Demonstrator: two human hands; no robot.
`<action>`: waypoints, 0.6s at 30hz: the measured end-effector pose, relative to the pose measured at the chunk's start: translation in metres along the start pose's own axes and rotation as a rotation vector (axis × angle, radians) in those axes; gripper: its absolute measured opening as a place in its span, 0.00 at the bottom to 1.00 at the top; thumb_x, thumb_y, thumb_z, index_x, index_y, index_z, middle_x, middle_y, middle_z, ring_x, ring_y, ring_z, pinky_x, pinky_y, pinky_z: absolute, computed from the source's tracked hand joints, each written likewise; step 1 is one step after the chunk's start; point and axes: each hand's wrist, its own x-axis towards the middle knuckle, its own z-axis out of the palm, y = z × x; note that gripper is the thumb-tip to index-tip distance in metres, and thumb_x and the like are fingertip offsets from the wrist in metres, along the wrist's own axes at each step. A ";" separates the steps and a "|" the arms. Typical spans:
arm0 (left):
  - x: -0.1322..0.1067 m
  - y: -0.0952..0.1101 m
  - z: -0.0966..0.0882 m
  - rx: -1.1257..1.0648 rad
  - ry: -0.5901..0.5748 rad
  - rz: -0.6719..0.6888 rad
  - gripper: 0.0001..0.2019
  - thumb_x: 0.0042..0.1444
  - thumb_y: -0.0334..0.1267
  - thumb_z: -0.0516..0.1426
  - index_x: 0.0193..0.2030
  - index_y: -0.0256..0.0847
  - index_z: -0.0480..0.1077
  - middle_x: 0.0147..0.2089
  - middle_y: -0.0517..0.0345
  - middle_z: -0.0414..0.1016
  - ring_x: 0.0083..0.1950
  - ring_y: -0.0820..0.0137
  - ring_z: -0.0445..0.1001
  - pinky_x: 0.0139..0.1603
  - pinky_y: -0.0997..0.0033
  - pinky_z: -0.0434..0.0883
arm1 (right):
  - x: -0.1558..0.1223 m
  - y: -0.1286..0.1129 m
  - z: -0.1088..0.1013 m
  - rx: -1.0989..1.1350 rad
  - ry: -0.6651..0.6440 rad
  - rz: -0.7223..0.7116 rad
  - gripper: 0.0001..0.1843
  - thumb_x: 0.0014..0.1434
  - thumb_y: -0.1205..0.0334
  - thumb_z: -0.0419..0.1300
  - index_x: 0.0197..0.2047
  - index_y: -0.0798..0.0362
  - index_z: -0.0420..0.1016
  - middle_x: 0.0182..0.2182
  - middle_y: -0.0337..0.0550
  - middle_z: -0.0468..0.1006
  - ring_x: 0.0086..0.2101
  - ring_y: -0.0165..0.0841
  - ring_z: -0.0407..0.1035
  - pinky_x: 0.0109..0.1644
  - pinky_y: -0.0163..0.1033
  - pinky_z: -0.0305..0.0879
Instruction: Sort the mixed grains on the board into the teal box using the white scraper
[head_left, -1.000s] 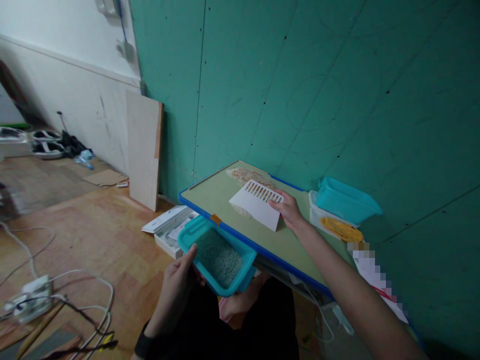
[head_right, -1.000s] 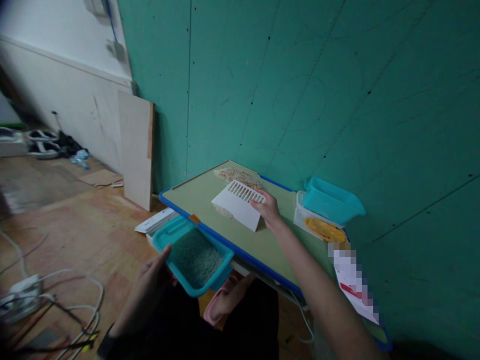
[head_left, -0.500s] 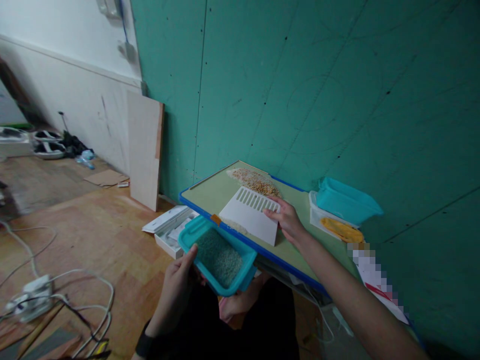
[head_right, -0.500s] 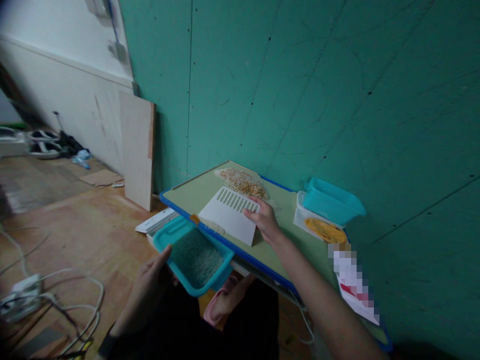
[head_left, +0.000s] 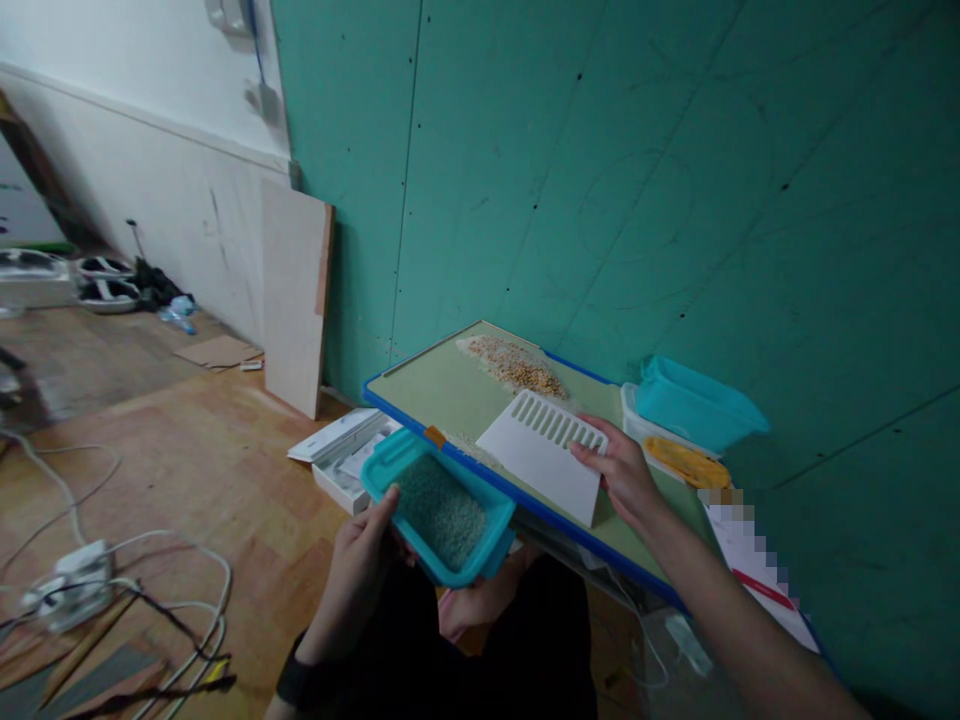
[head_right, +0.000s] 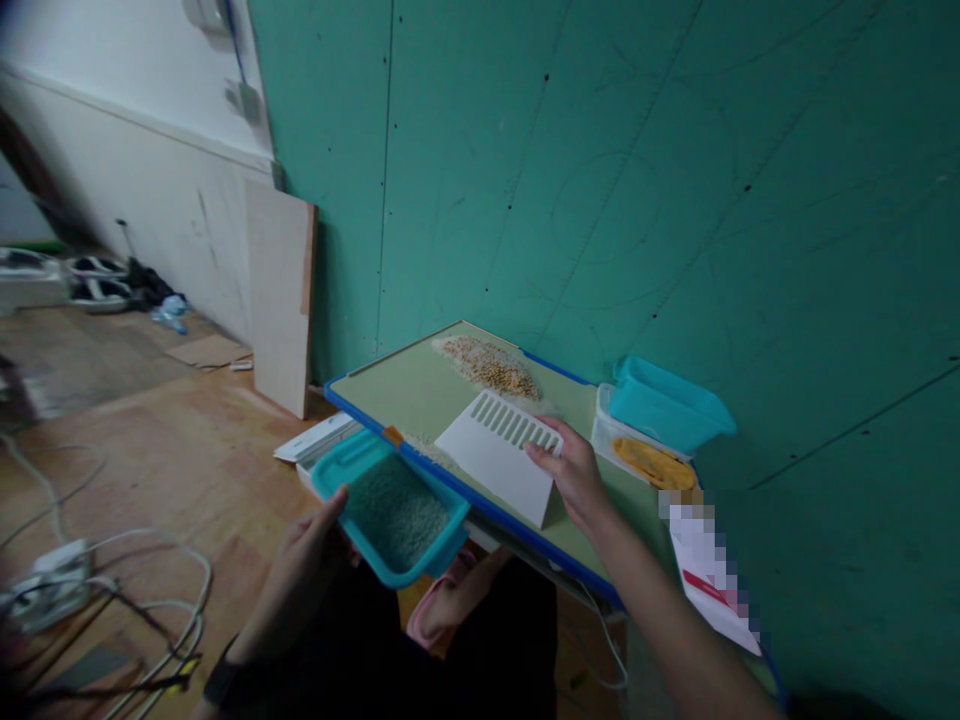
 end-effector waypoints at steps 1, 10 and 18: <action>0.000 0.000 0.000 -0.002 0.002 -0.004 0.28 0.55 0.60 0.66 0.14 0.41 0.72 0.14 0.55 0.73 0.16 0.70 0.70 0.19 0.73 0.65 | -0.003 0.000 0.002 0.001 -0.010 -0.005 0.35 0.35 0.52 0.81 0.48 0.50 0.80 0.36 0.42 0.85 0.35 0.39 0.76 0.40 0.42 0.71; 0.003 -0.004 -0.002 -0.011 0.002 -0.011 0.29 0.55 0.62 0.65 0.15 0.40 0.71 0.14 0.55 0.72 0.16 0.72 0.69 0.20 0.74 0.65 | 0.000 -0.007 0.003 0.014 0.029 -0.072 0.36 0.35 0.50 0.82 0.47 0.50 0.80 0.36 0.42 0.85 0.34 0.39 0.76 0.40 0.42 0.72; 0.002 0.000 -0.001 0.022 0.021 -0.022 0.30 0.53 0.63 0.65 0.15 0.40 0.71 0.15 0.54 0.74 0.16 0.70 0.70 0.20 0.73 0.65 | 0.006 0.004 0.007 -0.003 -0.006 -0.070 0.33 0.36 0.50 0.81 0.46 0.50 0.80 0.36 0.41 0.85 0.35 0.39 0.76 0.41 0.43 0.72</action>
